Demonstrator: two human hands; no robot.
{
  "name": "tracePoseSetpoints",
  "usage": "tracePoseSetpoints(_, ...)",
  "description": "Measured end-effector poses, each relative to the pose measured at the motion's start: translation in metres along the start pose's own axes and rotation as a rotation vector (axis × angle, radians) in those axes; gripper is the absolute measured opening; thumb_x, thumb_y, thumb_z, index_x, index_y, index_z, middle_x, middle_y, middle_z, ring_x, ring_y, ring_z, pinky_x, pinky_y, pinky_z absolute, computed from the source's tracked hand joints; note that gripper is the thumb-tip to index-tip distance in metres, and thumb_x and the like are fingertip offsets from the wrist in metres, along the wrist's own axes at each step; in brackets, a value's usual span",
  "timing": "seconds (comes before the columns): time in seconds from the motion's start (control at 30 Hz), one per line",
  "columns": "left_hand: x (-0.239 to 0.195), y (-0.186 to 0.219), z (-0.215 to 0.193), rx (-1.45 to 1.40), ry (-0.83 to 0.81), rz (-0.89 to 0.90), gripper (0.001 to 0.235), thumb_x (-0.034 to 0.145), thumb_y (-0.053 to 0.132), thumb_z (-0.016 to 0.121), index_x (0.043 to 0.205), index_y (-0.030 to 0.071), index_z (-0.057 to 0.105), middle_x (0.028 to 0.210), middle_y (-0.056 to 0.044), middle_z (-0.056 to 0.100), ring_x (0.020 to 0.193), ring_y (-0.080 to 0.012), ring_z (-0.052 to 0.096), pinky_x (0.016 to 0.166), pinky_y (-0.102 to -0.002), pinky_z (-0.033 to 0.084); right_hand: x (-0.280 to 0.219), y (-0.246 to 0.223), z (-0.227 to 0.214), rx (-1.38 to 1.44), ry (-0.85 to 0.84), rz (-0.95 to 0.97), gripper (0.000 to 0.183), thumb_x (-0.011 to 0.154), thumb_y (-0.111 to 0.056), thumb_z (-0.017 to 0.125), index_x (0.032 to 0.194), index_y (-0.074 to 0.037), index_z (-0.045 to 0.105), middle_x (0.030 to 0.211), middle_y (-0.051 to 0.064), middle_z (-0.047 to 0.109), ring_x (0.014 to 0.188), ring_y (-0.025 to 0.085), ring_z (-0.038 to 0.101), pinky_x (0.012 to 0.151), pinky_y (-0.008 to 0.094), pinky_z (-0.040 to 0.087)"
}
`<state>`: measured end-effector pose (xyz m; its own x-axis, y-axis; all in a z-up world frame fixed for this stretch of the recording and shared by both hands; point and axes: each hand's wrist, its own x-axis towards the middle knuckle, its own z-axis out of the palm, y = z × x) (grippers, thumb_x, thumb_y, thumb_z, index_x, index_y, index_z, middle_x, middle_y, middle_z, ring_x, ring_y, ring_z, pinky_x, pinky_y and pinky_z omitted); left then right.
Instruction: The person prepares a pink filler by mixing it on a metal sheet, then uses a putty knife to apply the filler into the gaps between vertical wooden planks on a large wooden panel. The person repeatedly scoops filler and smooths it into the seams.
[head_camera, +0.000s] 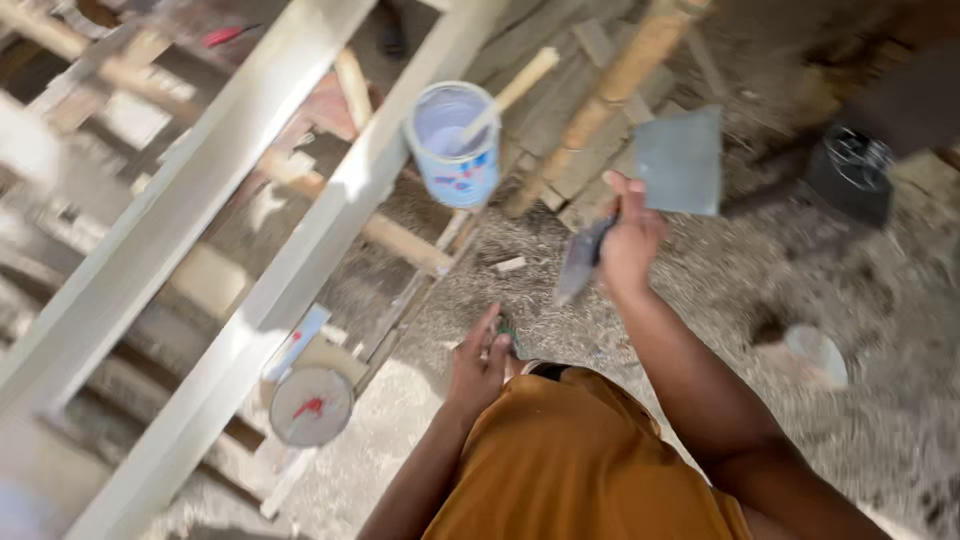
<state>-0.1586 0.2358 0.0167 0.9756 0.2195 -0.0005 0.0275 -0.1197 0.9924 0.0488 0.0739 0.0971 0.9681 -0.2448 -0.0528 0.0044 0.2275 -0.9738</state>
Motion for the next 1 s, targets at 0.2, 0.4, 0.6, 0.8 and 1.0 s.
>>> tracePoseSetpoints(0.2,0.029,0.043,-0.016,-0.127,0.107,0.277,0.050,0.106,0.021,0.067,0.151,0.004,0.051,0.133,-0.021,0.069,0.122,-0.0286,0.063,0.107,-0.038,0.049,-0.053,0.030,0.045,-0.181,-0.427,-0.084,0.042,0.110,-0.032,0.055,0.126,0.004,0.070,0.083,-0.001,0.059,0.072,0.010,0.054,0.062,0.028,0.042)
tracePoseSetpoints(0.4,0.047,-0.005,-0.077,-0.683,0.725,-0.123,0.031,0.093,0.007,0.072,0.120,0.007,0.056,0.100,-0.009,0.076,0.089,-0.0193,0.072,0.078,-0.037,0.063,0.025,-0.030,0.052,-0.395,-0.769,-0.510,0.025,0.095,-0.013,0.073,0.081,0.004,0.062,0.107,0.014,0.068,0.093,0.017,0.065,0.077,0.031,0.052)
tracePoseSetpoints(0.6,0.021,-0.038,-0.131,-1.410,0.513,0.150,0.077,0.105,0.055,0.058,0.158,0.000,0.045,0.111,-0.016,0.066,0.083,-0.0242,0.062,0.066,-0.037,0.055,0.125,-0.035,0.023,-0.302,-0.831,-0.171,0.025,0.085,-0.004,0.063,0.107,0.008,0.063,0.106,0.014,0.064,0.093,0.018,0.064,0.073,0.032,0.053)
tracePoseSetpoints(0.8,0.084,0.024,-0.105,-1.409,0.526,0.050,0.104,0.086,0.075,0.062,0.156,0.002,0.037,0.133,-0.022,0.061,0.111,-0.0328,0.065,0.104,-0.062,0.051,0.213,0.049,0.026,-0.376,-0.817,0.329,0.048,0.092,-0.006,0.058,0.138,0.005,0.054,0.085,0.011,0.063,0.070,0.016,0.064,0.054,0.029,0.051)
tracePoseSetpoints(1.0,0.135,0.047,-0.095,-1.392,0.496,-0.115,0.093,0.082,0.055,0.071,0.150,0.000,0.039,0.139,-0.022,0.059,0.123,-0.0325,0.065,0.105,-0.060,0.048,0.226,0.062,0.108,-0.641,-0.985,0.049,0.046,0.109,-0.022,0.049,0.147,0.003,0.043,0.104,0.004,0.071,0.069,0.012,0.068,0.052,0.024,0.050)
